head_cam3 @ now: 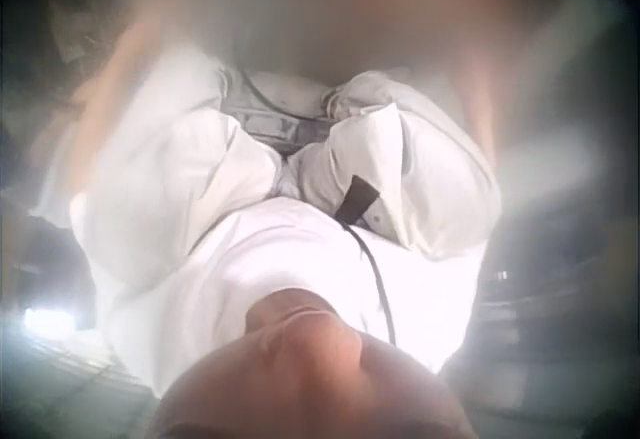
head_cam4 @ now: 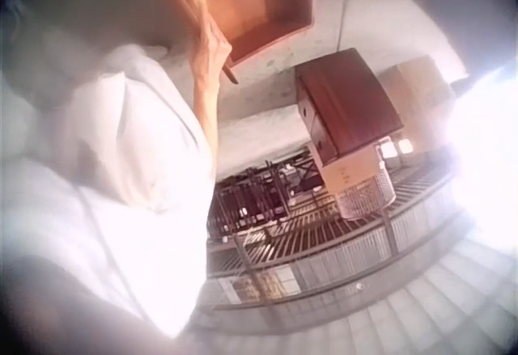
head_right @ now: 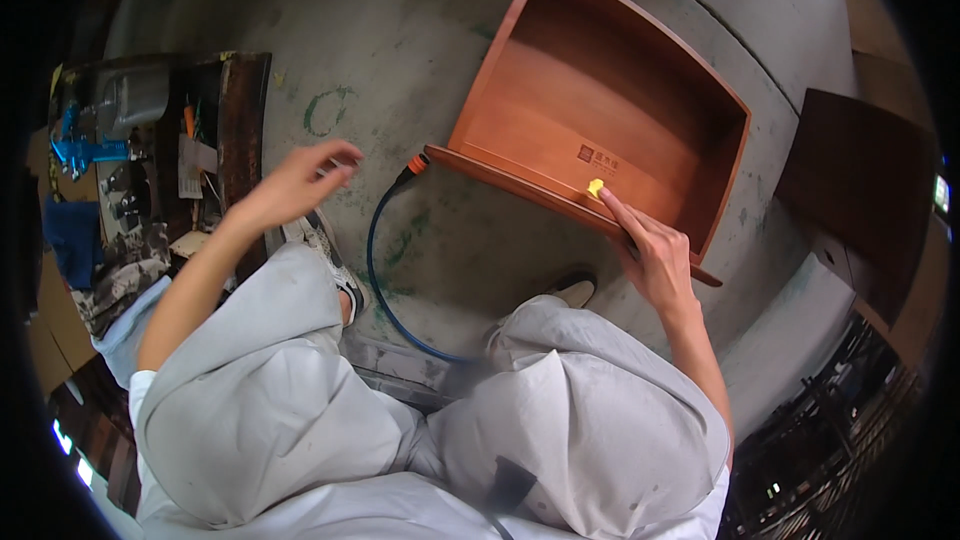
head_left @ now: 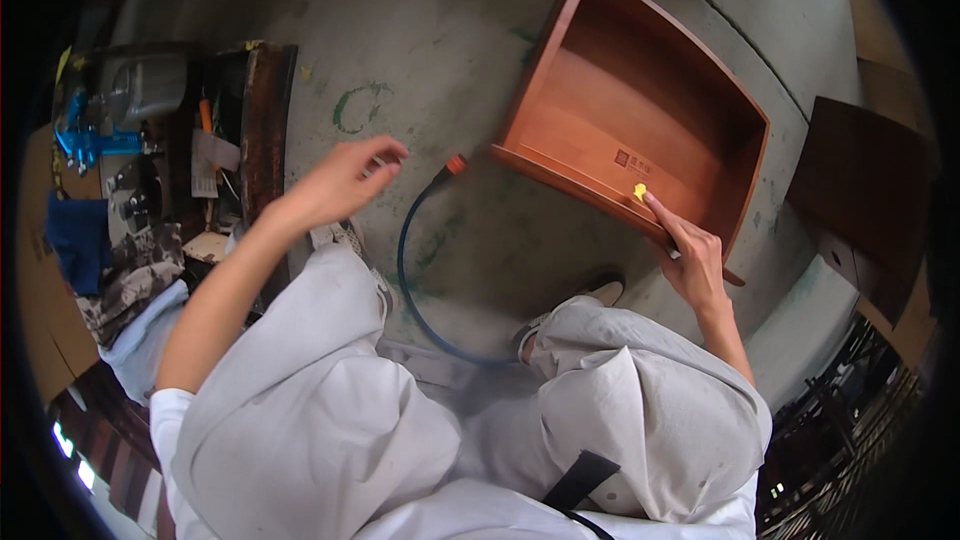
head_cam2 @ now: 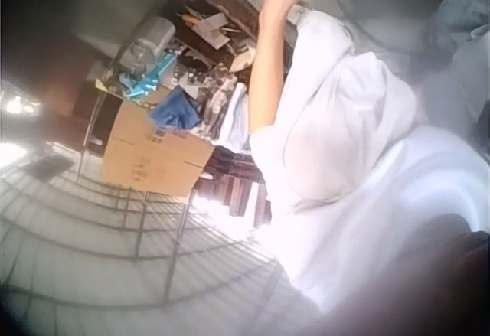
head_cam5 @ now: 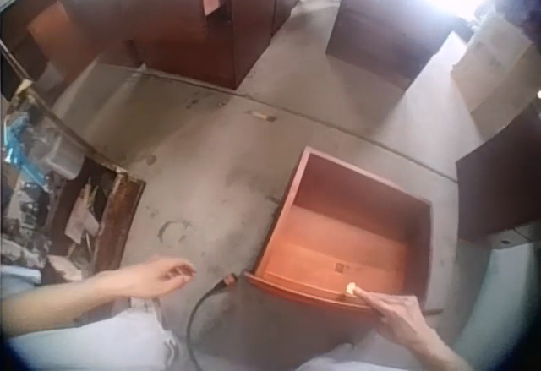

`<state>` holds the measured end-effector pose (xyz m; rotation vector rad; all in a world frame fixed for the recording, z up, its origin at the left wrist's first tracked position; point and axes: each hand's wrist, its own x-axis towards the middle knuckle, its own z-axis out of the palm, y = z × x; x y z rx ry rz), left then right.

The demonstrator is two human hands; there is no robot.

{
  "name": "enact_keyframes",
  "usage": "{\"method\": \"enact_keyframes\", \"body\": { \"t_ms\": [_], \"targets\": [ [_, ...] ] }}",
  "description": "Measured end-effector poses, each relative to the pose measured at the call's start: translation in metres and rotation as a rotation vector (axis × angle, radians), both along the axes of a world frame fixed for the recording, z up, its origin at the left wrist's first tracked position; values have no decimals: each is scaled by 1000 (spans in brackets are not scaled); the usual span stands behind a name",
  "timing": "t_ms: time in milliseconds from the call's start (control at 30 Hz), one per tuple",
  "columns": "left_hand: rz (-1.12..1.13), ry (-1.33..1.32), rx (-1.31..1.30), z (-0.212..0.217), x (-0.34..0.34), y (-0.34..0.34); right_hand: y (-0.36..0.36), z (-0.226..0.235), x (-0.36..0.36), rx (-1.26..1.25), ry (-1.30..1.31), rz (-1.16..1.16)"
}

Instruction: The person applies a liquid from a bottle onto the edges of a wooden drawer and a cabinet, using a cloth to wipe the surfaces. The person handles the drawer, a small piece of wood, and a bottle throughout the process in a furniture manufacturing environment.

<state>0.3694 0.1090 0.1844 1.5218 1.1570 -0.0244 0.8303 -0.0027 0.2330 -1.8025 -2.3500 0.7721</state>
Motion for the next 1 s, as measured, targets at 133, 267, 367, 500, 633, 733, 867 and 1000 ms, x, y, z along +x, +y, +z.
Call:
{"method": "enact_keyframes", "body": {
  "t_ms": [133,267,367,500,633,733,867,1000],
  "targets": [
    [-183,93,160,-39,11,-27,-1,-4,-1,20,10,45],
    [-198,16,129,-31,18,-30,-10,-4,8,-57,152,-115],
    [-281,0,181,6,27,-21,-38,32,16,116,359,-349],
    [-71,100,45,51,-34,-35,-134,72,56,318,497,-747],
    [-46,86,15,69,-126,-24,-303,84,75,258,424,-1154],
    [-116,213,62,109,-115,3,-436,66,39,164,435,-1347],
    [-255,232,177,155,-59,37,-541,18,-40,-219,827,-1697],
    [-388,266,381,209,14,34,-535,-9,-73,-237,1059,-1712]
  ]
}}
